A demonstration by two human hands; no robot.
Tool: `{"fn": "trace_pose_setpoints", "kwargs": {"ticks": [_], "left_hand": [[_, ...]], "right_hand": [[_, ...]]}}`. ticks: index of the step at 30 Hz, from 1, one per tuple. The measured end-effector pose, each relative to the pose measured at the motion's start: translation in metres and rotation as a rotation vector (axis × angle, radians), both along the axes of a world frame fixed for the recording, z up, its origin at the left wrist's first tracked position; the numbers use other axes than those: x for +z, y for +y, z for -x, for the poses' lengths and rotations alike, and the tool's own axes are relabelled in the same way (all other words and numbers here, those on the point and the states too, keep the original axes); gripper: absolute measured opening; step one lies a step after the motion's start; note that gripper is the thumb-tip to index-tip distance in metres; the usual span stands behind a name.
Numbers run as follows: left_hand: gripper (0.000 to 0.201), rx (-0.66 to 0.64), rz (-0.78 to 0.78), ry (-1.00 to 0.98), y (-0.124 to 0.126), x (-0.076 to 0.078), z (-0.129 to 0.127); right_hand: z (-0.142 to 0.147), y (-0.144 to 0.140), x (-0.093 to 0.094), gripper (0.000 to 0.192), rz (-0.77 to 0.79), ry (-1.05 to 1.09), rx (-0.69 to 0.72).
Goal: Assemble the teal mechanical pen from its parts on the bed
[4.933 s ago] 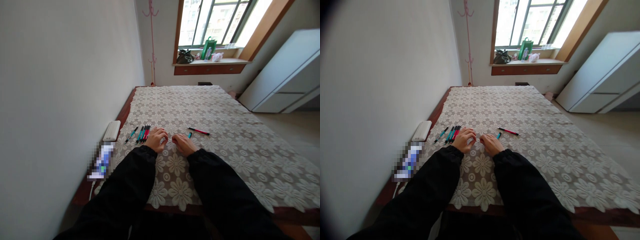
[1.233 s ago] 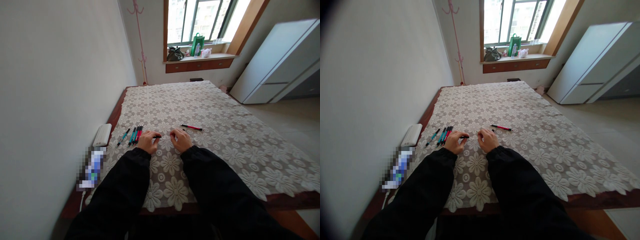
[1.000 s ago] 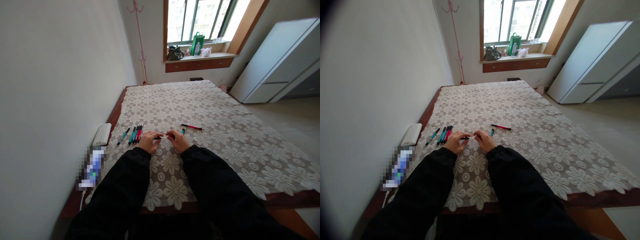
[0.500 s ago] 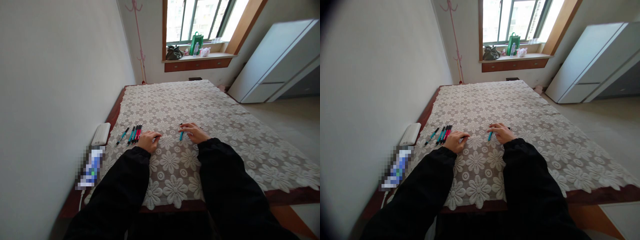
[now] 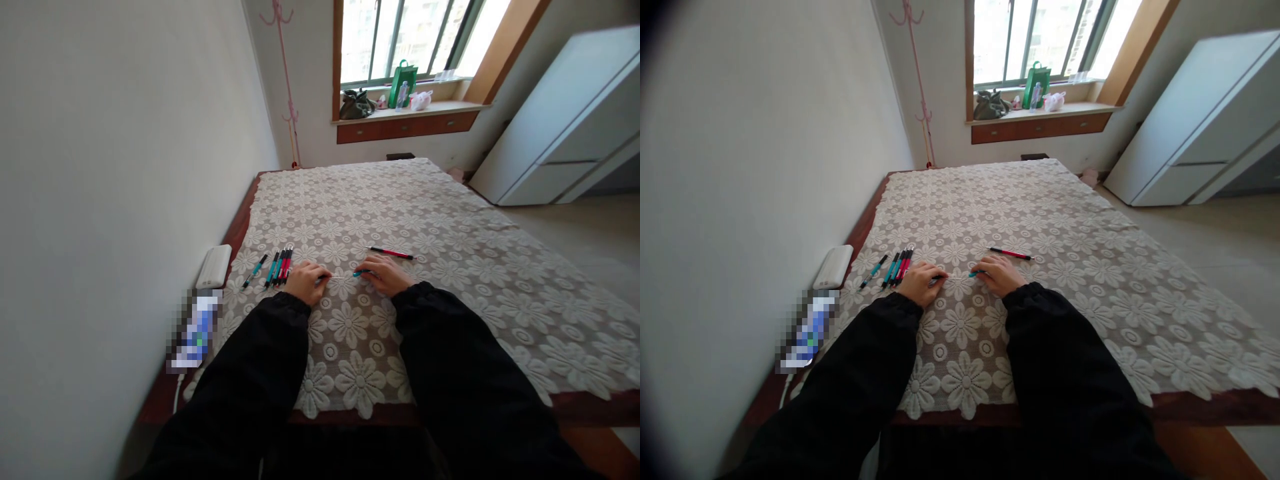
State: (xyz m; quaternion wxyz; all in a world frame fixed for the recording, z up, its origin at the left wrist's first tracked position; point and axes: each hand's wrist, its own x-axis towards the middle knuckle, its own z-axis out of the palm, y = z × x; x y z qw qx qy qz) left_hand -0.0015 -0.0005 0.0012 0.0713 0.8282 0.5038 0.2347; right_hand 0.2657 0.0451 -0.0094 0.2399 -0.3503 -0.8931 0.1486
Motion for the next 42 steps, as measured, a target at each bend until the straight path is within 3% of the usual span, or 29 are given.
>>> {"fn": "trace_pose_setpoints", "kwargs": {"ticks": [26, 34, 42], "left_hand": [[0.014, -0.034, -0.055, -0.112, -0.003, 0.002, -0.005], [0.013, 0.036, -0.097, -0.189, -0.005, 0.008, -0.004], [0.012, 0.021, -0.093, -0.163, -0.004, 0.007, -0.003]], "right_hand": [[0.022, -0.021, 0.004, 0.039, 0.062, 0.093, 0.041], [0.022, -0.021, 0.006, 0.038, 0.051, 0.130, -0.011], [0.023, -0.023, 0.010, 0.037, 0.023, 0.101, -0.013]]}}
